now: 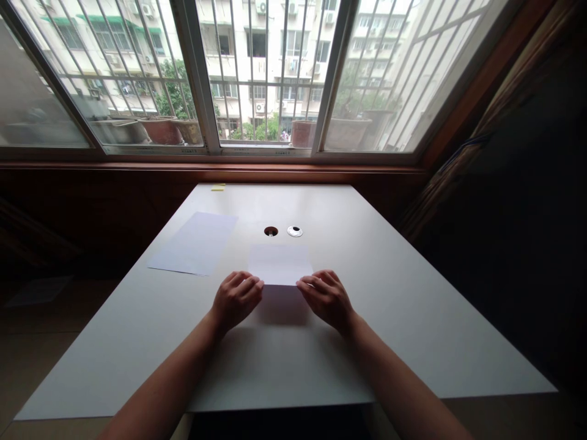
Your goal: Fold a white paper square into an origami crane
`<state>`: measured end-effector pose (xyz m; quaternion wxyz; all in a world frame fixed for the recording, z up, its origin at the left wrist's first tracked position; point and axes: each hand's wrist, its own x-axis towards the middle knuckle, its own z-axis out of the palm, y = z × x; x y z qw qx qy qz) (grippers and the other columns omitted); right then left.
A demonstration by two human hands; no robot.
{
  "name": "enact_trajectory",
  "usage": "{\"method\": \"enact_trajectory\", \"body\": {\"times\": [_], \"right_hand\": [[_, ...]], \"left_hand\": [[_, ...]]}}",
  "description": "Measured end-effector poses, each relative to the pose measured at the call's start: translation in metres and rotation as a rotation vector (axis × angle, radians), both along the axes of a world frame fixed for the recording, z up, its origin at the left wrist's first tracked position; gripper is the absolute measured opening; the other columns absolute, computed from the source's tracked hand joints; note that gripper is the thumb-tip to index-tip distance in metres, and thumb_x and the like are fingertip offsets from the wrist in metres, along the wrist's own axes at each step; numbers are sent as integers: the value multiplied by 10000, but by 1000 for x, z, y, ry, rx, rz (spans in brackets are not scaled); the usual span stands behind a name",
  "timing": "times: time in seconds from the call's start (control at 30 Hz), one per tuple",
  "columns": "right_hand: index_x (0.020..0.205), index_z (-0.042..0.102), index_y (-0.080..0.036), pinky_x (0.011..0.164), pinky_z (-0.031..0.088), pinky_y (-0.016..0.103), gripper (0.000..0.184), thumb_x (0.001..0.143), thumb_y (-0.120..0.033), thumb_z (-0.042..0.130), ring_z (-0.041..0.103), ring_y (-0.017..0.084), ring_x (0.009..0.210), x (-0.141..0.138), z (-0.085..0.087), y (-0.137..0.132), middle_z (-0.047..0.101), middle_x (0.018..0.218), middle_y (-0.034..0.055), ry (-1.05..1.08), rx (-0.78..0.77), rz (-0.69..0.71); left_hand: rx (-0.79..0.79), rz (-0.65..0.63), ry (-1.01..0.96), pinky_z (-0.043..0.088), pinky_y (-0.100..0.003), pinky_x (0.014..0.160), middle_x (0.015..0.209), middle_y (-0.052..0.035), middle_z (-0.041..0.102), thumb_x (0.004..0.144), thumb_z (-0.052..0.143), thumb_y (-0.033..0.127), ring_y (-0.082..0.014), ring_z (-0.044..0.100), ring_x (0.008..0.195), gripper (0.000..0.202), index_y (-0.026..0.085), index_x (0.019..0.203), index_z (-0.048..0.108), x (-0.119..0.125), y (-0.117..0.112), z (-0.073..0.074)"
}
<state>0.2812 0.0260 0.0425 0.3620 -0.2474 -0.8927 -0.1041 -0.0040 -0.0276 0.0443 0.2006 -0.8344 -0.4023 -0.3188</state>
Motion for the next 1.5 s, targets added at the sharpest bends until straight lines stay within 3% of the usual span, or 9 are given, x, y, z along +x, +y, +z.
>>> {"method": "enact_trajectory", "body": {"times": [0.2, 0.33, 0.43, 0.6, 0.73, 1.2, 1.5], "right_hand": [[1082, 694, -261, 806, 432, 375, 229, 889, -141, 667, 600, 200, 860, 16, 0, 6, 729, 971, 39, 83, -6, -120], [1071, 695, -256, 800, 431, 375, 210, 896, -146, 662, 604, 198, 851, 15, -3, 7, 726, 960, 44, 77, -25, -111], [1063, 690, -248, 791, 426, 370, 194, 899, -149, 660, 599, 193, 844, 8, -2, 5, 727, 957, 43, 51, -28, -74], [1066, 691, -252, 790, 419, 356, 184, 911, -162, 651, 592, 175, 830, -11, 0, -5, 725, 955, 36, -28, -21, 3], [1059, 693, -244, 787, 413, 350, 165, 915, -175, 650, 583, 170, 822, -22, -1, -11, 720, 942, 32, -76, -14, 42], [1048, 678, -224, 797, 418, 372, 149, 915, -178, 628, 571, 182, 831, -36, 0, -20, 711, 959, 41, -89, 10, 62], [957, 663, -222, 835, 422, 360, 124, 869, -134, 655, 579, 182, 849, -9, -2, -7, 701, 898, 25, -5, 31, 5]], "left_hand": [[22, 130, -90, 514, -365, 797, 880, -31, 688, 887, 611, 105, -201, 611, 859, 134, 204, 974, 637, -31, 6, 1], [56, 165, -179, 527, -367, 808, 898, -36, 692, 885, 627, 110, -199, 610, 856, 138, 207, 981, 642, -41, 8, 4], [48, 105, -170, 530, -365, 808, 945, -34, 709, 882, 649, 126, -201, 611, 876, 189, 221, 1046, 648, -31, 5, 4], [15, -2, -52, 519, -398, 798, 1031, -61, 719, 902, 676, 266, -232, 615, 932, 266, 231, 1164, 644, 8, -2, -3], [-7, -40, 37, 490, -375, 734, 942, -51, 710, 933, 614, 202, -220, 608, 883, 124, 227, 1042, 669, 26, -3, -11], [41, -48, 111, 446, -366, 657, 786, -52, 633, 951, 544, 152, -207, 570, 776, 108, 184, 940, 647, 32, -3, -10], [29, -38, 88, 460, -349, 676, 827, -38, 663, 923, 604, 151, -197, 579, 805, 98, 177, 1010, 641, 19, 0, -10]]}}
